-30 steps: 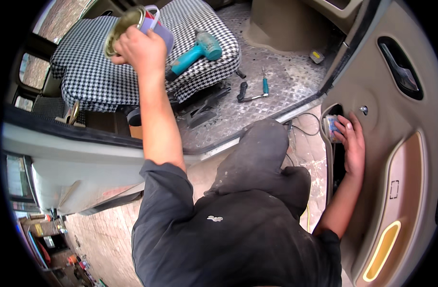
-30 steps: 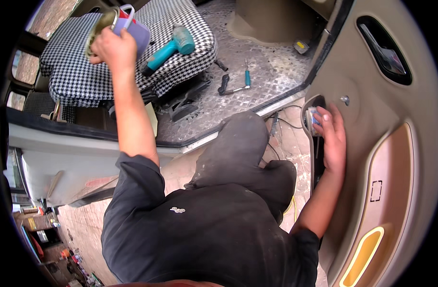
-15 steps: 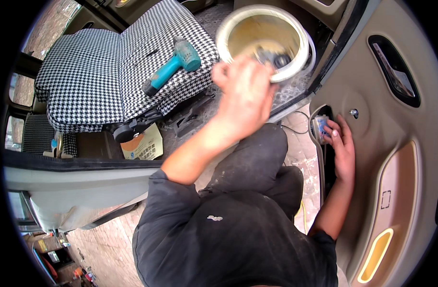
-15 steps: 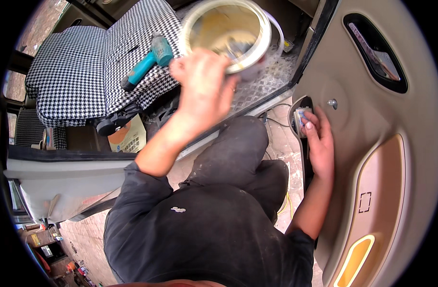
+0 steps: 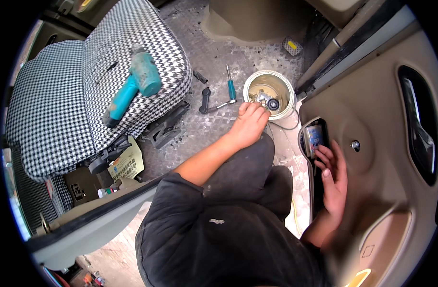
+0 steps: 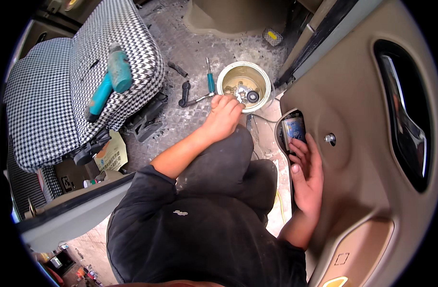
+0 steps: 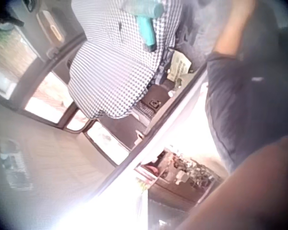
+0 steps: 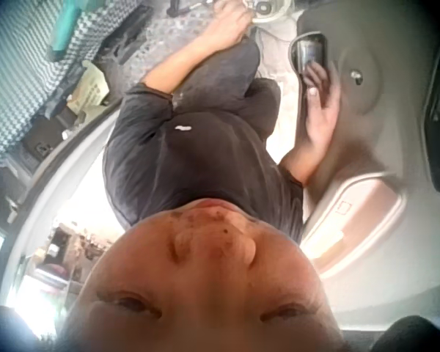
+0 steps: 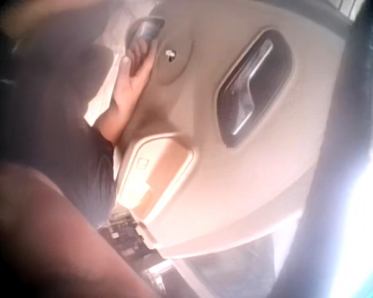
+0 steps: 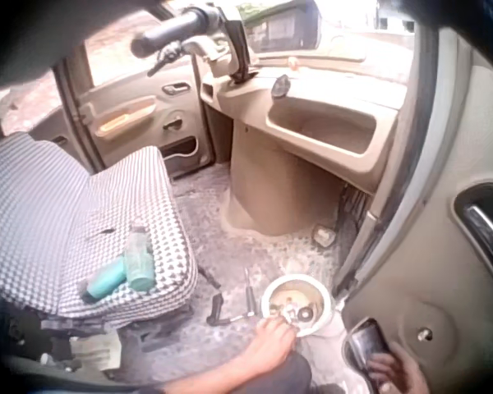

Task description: The person installs a beige car door panel onto the driver's side door frame. They align the panel, insert plastic fasteners into the mounting holes, and use a power drill to secure the door handle mechanism. The person repeatedly checks the fit and tightens the fasteners to complete the installation.

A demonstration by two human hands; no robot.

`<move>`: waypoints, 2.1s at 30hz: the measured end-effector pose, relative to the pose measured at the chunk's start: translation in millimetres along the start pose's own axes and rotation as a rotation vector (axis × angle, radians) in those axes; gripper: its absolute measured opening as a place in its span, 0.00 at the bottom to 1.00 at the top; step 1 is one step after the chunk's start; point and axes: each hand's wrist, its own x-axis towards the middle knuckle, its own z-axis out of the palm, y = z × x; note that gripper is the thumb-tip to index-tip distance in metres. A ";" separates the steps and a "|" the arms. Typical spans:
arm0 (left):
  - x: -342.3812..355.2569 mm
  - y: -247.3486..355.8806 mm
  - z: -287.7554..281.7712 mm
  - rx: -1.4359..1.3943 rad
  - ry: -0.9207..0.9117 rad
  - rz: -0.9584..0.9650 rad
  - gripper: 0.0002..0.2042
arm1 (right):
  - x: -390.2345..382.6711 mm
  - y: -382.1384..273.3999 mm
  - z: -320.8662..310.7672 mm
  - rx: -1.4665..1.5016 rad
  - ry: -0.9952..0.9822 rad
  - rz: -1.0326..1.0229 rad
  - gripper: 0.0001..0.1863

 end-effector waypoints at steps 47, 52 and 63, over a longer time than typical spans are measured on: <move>19.7 -57.1 -53.9 -0.037 -0.241 0.056 0.10 | 4.9 -5.0 11.3 -0.051 0.100 0.039 0.49; 61.4 -95.7 -58.7 0.086 -0.262 0.246 0.06 | 3.9 -5.1 9.6 -0.026 0.088 0.032 0.48; 68.7 -134.4 -47.1 0.050 -0.169 0.020 0.15 | 4.1 -4.1 8.9 -0.027 0.074 0.032 0.48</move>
